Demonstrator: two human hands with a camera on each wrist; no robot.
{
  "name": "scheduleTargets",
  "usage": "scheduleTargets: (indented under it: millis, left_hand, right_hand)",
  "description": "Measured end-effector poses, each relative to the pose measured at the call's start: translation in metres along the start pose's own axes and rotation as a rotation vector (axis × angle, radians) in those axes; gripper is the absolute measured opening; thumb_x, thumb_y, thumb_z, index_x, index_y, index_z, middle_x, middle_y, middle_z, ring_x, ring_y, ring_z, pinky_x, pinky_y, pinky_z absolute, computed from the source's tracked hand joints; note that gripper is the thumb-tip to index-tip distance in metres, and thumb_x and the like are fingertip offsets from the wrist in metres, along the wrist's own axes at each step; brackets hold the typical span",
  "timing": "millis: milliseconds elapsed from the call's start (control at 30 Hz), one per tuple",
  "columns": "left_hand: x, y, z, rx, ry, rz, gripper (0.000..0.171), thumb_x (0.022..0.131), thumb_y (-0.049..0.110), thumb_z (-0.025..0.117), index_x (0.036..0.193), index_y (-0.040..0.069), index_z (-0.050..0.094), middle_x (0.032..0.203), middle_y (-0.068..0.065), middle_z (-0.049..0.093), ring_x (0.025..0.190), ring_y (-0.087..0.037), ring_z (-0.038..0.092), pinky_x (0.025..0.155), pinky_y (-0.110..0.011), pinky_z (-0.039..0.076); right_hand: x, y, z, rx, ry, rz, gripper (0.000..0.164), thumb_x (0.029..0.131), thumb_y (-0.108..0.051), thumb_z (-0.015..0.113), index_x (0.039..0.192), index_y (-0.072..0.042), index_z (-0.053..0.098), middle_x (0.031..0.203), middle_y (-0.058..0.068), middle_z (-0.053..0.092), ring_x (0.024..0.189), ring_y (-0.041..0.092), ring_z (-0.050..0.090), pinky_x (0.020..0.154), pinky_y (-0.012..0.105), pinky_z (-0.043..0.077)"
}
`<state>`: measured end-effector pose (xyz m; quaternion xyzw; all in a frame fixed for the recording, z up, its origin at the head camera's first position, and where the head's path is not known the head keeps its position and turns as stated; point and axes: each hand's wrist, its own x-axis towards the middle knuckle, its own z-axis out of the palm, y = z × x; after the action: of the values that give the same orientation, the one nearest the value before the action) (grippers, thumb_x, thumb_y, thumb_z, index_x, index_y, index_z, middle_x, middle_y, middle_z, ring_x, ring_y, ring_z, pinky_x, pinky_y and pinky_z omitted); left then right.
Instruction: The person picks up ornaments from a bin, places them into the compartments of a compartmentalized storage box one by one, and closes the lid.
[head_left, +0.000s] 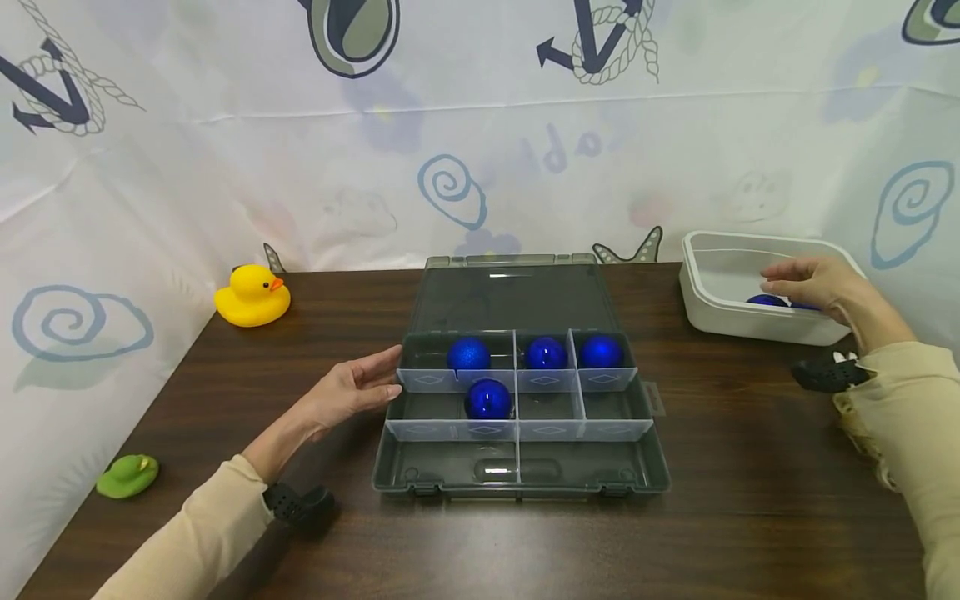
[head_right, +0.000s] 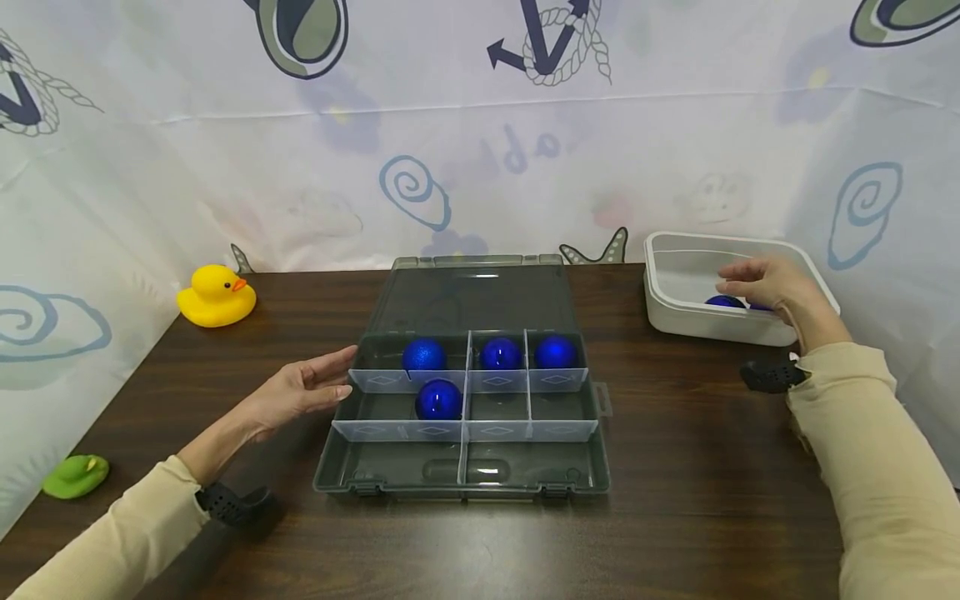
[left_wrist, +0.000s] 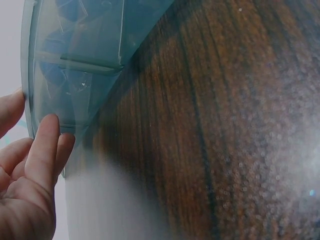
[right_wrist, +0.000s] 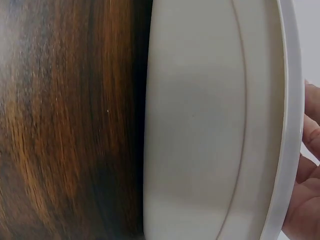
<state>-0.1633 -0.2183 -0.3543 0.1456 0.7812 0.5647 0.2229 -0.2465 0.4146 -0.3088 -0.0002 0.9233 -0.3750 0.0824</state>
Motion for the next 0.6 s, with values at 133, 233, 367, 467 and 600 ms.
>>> scheduleTargets:
  millis: [133,233,367,467,600]
  left_hand:
    - [0.0004,-0.0001,0.0002,0.004,0.000,0.002,0.072,0.092,0.016,0.062,0.149,0.001,0.020,0.153,-0.023,0.021,0.137,-0.040,0.030,0.099,-0.035,0.043]
    - [0.0001,-0.0004,0.0009,0.001,0.001,0.003,0.072,0.091,0.017,0.062,0.149,0.001,0.020,0.153,-0.023,0.022,0.137,-0.039,0.029,0.099,-0.035,0.043]
    - [-0.0004,0.0000,0.0012,0.000,-0.001,0.003,0.073,0.091,0.017,0.062,0.149,0.002,0.020,0.153,-0.023,0.021,0.137,-0.040,0.029,0.099,-0.035,0.043]
    - [-0.0006,0.0003,0.0008,-0.003,-0.002,-0.001,0.073,0.091,0.017,0.062,0.149,0.002,0.020,0.153,-0.023,0.021,0.137,-0.040,0.030,0.099,-0.035,0.043]
    - [-0.0004,-0.0001,0.0001,-0.010,-0.001,-0.007,0.073,0.091,0.016,0.062,0.149,0.002,0.020,0.153,-0.022,0.021,0.136,-0.040,0.030,0.099,-0.035,0.043]
  right_hand:
    - [0.0030,-0.0021,-0.0007,-0.154,-0.007,-0.011,0.054,0.090,-0.028,0.063,0.123,0.013,0.051,0.101,0.010,0.070,0.073,-0.015,0.045,0.064,0.013,0.042]
    - [0.0055,-0.0037,-0.0003,-0.227,-0.029,-0.015,0.054,0.090,-0.025,0.064,0.123,0.015,0.049,0.106,0.025,0.066,0.073,-0.010,0.046,0.063,0.015,0.041]
    - [0.0074,-0.0049,-0.0012,-0.306,-0.080,-0.031,0.047,0.089,-0.019,0.064,0.118,0.015,0.052,0.103,0.028,0.065,0.076,0.002,0.050,0.065,0.021,0.041]
    - [0.0084,-0.0056,-0.0019,-0.364,-0.115,-0.058,0.041,0.089,-0.015,0.064,0.115,0.015,0.055,0.107,0.032,0.062,0.081,0.009,0.053,0.069,0.024,0.041]
    - [0.0092,-0.0065,-0.0013,-0.444,-0.131,-0.091,0.036,0.088,-0.012,0.064,0.113,0.014,0.058,0.109,0.034,0.060,0.089,0.026,0.056,0.075,0.031,0.042]
